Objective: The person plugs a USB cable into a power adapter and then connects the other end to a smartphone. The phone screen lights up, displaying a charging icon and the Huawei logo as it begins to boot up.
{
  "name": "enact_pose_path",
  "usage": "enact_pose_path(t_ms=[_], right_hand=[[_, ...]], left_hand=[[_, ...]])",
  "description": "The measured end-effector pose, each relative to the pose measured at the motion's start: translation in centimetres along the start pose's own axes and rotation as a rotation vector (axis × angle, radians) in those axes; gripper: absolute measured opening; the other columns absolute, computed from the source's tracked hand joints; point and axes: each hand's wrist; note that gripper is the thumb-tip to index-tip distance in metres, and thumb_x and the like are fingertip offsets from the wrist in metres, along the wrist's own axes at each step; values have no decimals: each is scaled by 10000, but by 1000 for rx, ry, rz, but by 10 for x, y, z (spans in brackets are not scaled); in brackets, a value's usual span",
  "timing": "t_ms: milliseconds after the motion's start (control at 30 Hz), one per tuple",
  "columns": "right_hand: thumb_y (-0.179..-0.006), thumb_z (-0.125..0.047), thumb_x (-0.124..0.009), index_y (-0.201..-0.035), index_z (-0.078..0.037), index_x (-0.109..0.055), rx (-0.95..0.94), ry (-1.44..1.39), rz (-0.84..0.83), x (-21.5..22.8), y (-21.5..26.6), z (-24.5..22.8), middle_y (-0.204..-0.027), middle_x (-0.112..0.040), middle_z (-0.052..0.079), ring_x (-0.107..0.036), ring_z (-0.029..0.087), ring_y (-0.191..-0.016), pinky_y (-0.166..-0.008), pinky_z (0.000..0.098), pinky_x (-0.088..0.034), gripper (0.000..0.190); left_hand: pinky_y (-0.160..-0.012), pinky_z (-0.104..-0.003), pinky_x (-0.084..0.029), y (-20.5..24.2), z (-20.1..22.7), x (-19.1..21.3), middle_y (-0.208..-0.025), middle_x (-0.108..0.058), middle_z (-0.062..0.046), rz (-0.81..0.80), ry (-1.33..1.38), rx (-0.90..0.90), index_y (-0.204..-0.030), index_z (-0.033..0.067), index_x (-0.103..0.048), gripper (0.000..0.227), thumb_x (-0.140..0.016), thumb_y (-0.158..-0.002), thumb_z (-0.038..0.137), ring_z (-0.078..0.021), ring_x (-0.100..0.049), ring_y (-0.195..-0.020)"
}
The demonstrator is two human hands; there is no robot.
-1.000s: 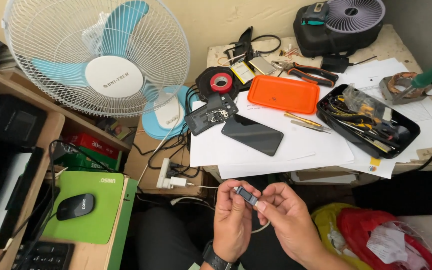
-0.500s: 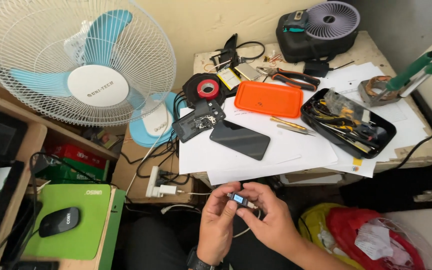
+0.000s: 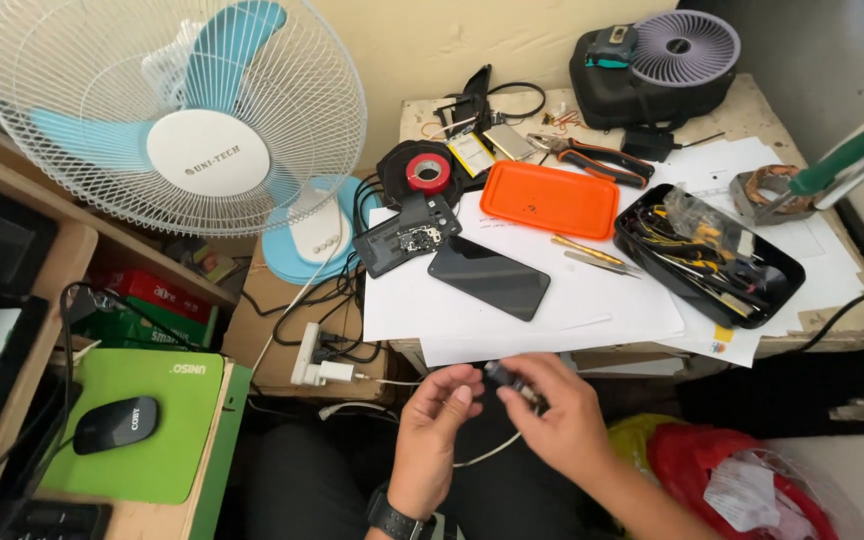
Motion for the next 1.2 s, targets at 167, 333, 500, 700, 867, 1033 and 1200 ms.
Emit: enact_pose_path(t_ms=[167,333,500,700,867,1033,1200], right_hand=[[-1061,-163,-718,-1455,-106,-664,-389,-130,0,9,-22,30,-1119,-852,65,-800,145,-910,-798,293,-654,402],[-1023,-373,-734,-1533,-221,-701,-411,247,-48,29,-68,40,-1303,-874,90,-843,256,-1060,-944,386,-588,533],[-852,-465,-978,-1343,-128,-708,-387,413,-136,21,-101,57,-1300,-662,55,-675,267,-888,-909,426,-574,654],[-784,-476,-1052,-1443,-125,-626,-483,456,-311,18,-115,54,-1497,-664,88,-635,318,-1400,-1107,456,-521,860],[-830,-480,-950,-1383,-132,-641,-370,504,-241,11,-105,58,-1378,-712,99,-693,373,-1315,-1059,522,-547,722],[-816,-506,-905,-1234,-115,-642,-222,586,-166,7,-96,53,-1198,-734,126,-742,415,-1118,-918,543,-590,630],[-813,-494,-899,-1211,-139,-628,-335,569,-216,12,-80,30,-1222,-742,126,-747,436,-1140,-920,553,-596,598]], left_hand=[[-931,-348,-655,-4,13,9,-1183,-902,-133,79,-66,60,-1274,36,-870,262,-769,-1069,165,-231,-829,-1082],[-959,-339,-650,-15,33,13,-1172,-919,-117,69,-176,69,-1258,69,-881,265,-767,-1063,209,-208,-833,-1066],[-942,-338,-620,-17,43,8,-1134,-906,-79,22,-243,95,-1261,78,-885,293,-766,-1068,262,-186,-803,-1024],[-921,-299,-637,-20,48,4,-1130,-904,-57,-10,-310,138,-1301,73,-880,321,-759,-1067,257,-142,-794,-1005],[-949,-321,-664,-46,38,-11,-1126,-834,-86,36,-198,152,-1356,56,-815,348,-782,-1052,222,-182,-813,-1036],[-1045,-392,-649,-53,53,-47,-1224,-835,-150,109,132,291,-1417,28,-702,415,-743,-1042,202,-304,-838,-1160],[-1153,-533,-601,-65,35,-54,-1418,-639,-259,72,453,367,-1729,-82,-454,992,-542,-1054,639,-415,-708,-1363]])
Point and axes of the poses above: each hand's wrist, its own y-axis away from the middle knuckle, its own x-axis out of the back of the hand, z = x × y
